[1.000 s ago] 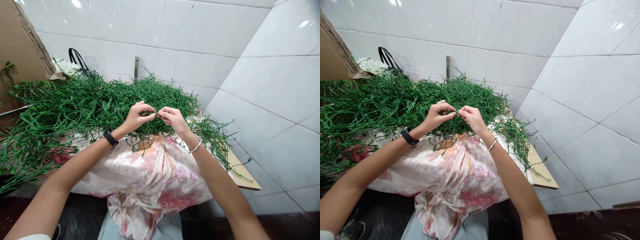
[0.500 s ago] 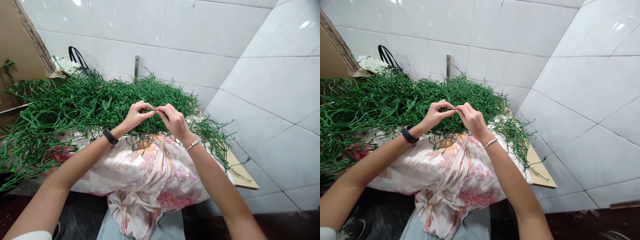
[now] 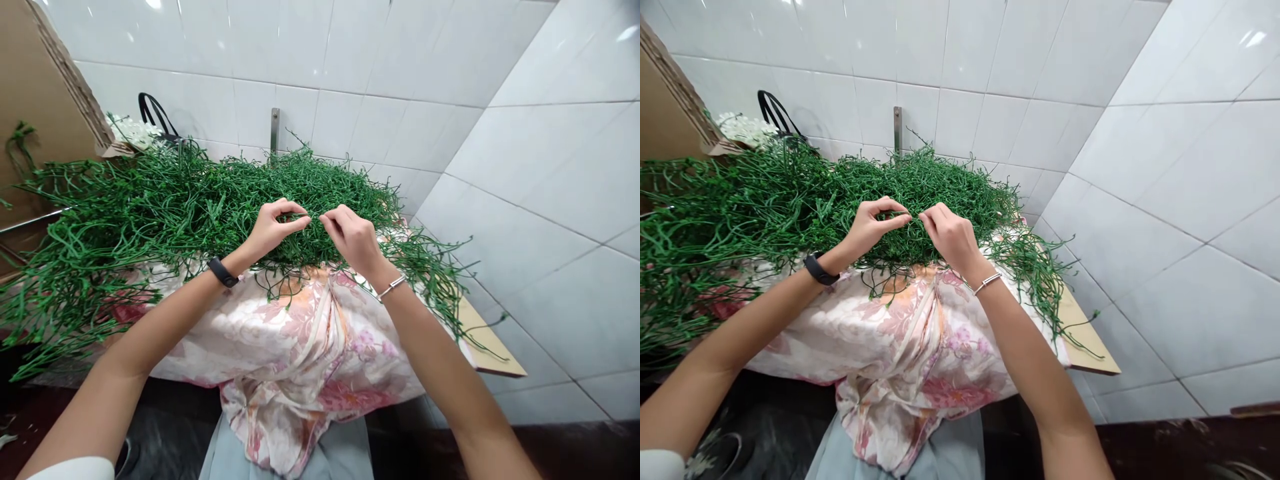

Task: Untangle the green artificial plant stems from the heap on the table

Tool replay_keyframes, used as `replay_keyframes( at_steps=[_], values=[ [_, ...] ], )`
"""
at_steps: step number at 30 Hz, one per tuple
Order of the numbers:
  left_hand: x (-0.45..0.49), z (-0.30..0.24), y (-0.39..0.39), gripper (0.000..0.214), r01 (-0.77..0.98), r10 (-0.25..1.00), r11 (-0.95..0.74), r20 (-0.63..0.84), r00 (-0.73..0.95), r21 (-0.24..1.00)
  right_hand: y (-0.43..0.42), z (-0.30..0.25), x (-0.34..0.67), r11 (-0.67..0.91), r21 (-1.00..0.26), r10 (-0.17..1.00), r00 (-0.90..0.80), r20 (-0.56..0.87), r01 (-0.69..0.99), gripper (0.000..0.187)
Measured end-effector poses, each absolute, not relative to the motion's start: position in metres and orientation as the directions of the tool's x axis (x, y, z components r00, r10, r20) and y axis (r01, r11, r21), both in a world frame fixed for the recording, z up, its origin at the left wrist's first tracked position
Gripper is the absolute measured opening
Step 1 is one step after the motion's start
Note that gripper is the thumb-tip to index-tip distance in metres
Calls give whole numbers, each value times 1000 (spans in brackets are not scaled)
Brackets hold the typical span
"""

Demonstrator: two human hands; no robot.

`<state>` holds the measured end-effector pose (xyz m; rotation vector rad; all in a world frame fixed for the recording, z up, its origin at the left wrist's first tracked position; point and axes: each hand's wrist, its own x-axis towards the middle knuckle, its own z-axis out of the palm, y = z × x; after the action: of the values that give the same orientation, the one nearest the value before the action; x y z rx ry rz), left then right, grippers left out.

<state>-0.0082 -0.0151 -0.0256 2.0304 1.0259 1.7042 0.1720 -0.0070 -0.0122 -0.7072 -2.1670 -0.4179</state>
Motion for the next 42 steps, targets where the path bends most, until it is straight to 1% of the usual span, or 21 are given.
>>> replay_keyframes(
  at_steps=[2, 4, 7, 10, 14, 18, 21, 25, 27, 30, 33, 36, 40, 42],
  values=[
    [-11, -23, -14, 15, 282, 691, -694, 723, 1, 663, -3, -12, 173, 796, -67, 414, -460, 786, 601, 23],
    [-14, -21, -13, 18, 205, 714, -681, 700, -26, 703, -1, -11, 175, 784, -158, 464, -399, 791, 600, 20],
    [-15, -21, -9, 20, 52, 749, -659, 661, -47, 751, -1, -9, 176, 766, -232, 498, -325, 804, 599, 15],
    [-15, -21, -6, 18, -43, 753, -658, 654, -72, 752, -3, -7, 177, 757, -261, 520, -309, 796, 600, 13],
    [-16, -21, -5, 16, -65, 740, -672, 666, -96, 738, -7, -3, 178, 772, -305, 562, -375, 737, 558, 17],
    [-16, -22, -4, 18, 7, 746, -657, 651, -140, 754, -7, -2, 178, 782, -381, 600, -432, 673, 493, 16],
    [-17, -23, -2, 18, 52, 739, -658, 657, -150, 751, -6, -1, 180, 774, -388, 603, -397, 692, 500, 21],
    [-18, -25, 1, 18, 59, 730, -666, 666, -156, 744, -5, 1, 185, 749, -424, 623, -323, 712, 509, 42],
    [-17, -26, 1, 19, 65, 731, -666, 667, -144, 743, -5, 3, 187, 735, -454, 643, -308, 701, 503, 47],
    [-16, -26, -1, 20, 88, 734, -661, 666, -129, 745, -6, 4, 187, 740, -444, 646, -352, 677, 504, 50],
    [-15, -26, -2, 19, 118, 729, -662, 673, -127, 740, -6, 3, 187, 761, -376, 618, -416, 667, 529, 51],
    [-15, -26, -3, 18, 147, 722, -665, 681, -124, 732, -5, 2, 186, 769, -330, 600, -437, 670, 548, 50],
    [-15, -26, -3, 18, 164, 717, -668, 687, -115, 726, -6, 2, 187, 772, -344, 600, -437, 670, 534, 49],
    [-15, -27, -2, 18, 165, 718, -668, 687, -112, 726, -8, 3, 187, 779, -354, 605, -475, 638, 517, 48]
  ],
)
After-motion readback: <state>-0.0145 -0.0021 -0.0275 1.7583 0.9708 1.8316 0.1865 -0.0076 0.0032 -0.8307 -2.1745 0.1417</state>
